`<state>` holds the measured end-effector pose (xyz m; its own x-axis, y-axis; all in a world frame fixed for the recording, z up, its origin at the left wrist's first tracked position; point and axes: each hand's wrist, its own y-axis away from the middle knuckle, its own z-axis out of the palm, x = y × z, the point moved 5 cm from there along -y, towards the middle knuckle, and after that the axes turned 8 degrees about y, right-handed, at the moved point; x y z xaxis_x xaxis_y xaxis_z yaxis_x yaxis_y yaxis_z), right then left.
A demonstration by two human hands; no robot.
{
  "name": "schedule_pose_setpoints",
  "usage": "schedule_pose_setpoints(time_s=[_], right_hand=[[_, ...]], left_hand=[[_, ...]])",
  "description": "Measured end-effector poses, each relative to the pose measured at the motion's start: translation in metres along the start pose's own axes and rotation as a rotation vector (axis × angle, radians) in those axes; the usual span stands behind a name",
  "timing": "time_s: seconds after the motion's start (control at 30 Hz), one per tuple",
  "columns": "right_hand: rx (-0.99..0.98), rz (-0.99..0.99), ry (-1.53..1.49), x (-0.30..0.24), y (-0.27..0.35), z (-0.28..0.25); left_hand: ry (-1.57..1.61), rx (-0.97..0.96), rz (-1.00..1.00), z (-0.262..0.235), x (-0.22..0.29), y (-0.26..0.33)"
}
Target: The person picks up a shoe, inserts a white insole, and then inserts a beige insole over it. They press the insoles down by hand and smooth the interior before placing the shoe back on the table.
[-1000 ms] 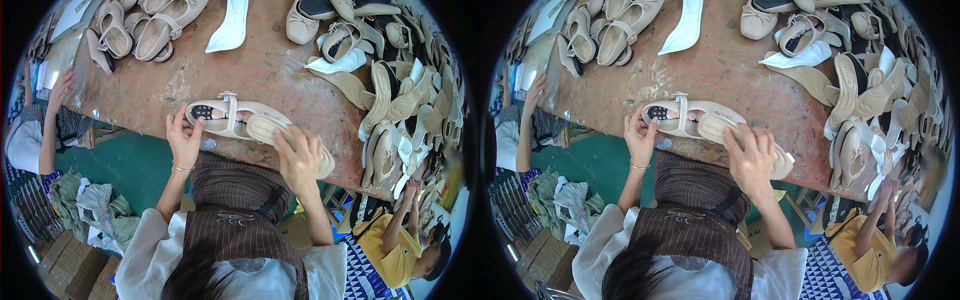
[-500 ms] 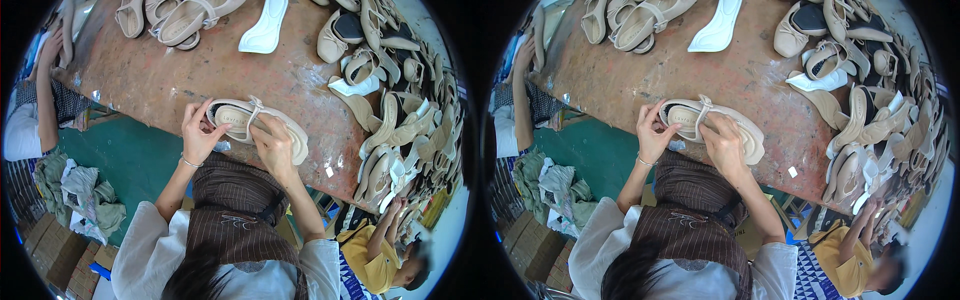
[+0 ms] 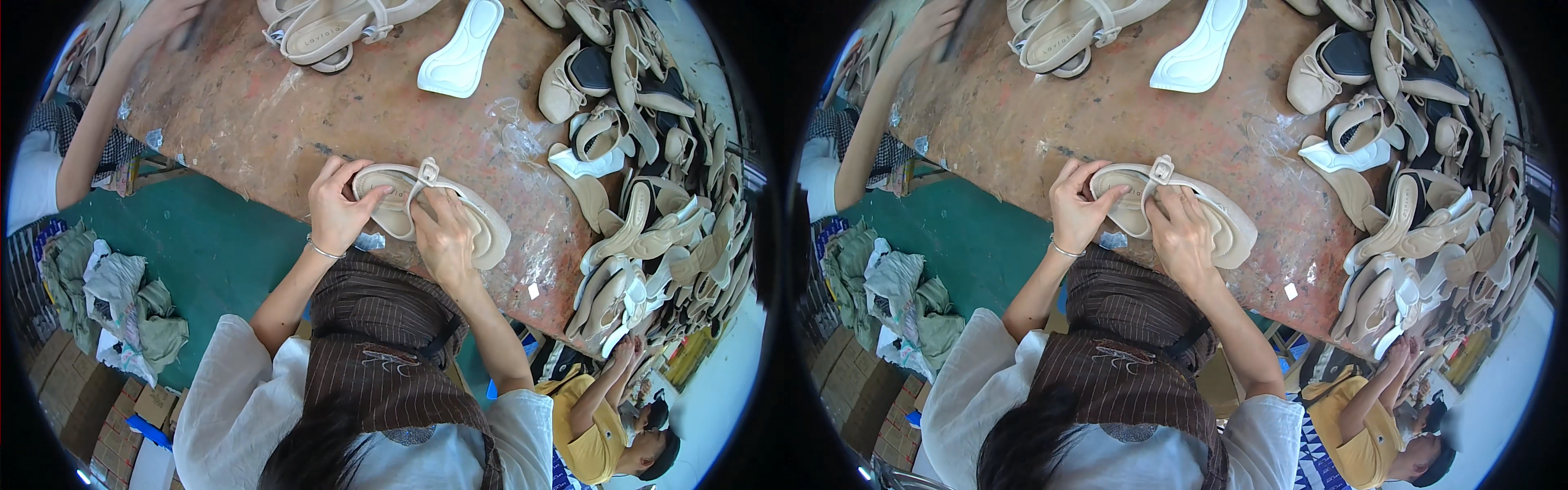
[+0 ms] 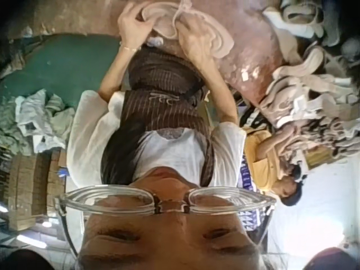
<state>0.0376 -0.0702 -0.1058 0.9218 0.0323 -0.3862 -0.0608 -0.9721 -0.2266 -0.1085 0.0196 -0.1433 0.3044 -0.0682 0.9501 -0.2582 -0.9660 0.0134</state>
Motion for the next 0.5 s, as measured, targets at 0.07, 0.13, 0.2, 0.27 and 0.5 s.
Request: schedule_pose_setpoints(time_s=[0.07,0.13,0.2,0.27,0.5], right_hand=[[-0.027,-0.063,0.013,0.004,0.004,0.003],[-0.053,-0.12,0.028,0.006,0.005,0.004],[-0.267,-0.228,-0.031,0.006,0.004,0.012],[-0.329,-0.269,-0.025,0.01,-0.003,0.017],[-0.236,-0.096,0.217,-0.011,0.005,-0.016]], left_hand=[[0.044,-0.004,-0.093,0.001,-0.004,-0.003],[0.087,0.027,-0.088,0.001,-0.009,-0.004],[0.139,0.05,-0.08,0.004,-0.011,-0.007],[0.112,0.058,-0.033,0.002,-0.011,-0.009],[0.085,-0.011,-0.058,0.001,-0.011,-0.015]])
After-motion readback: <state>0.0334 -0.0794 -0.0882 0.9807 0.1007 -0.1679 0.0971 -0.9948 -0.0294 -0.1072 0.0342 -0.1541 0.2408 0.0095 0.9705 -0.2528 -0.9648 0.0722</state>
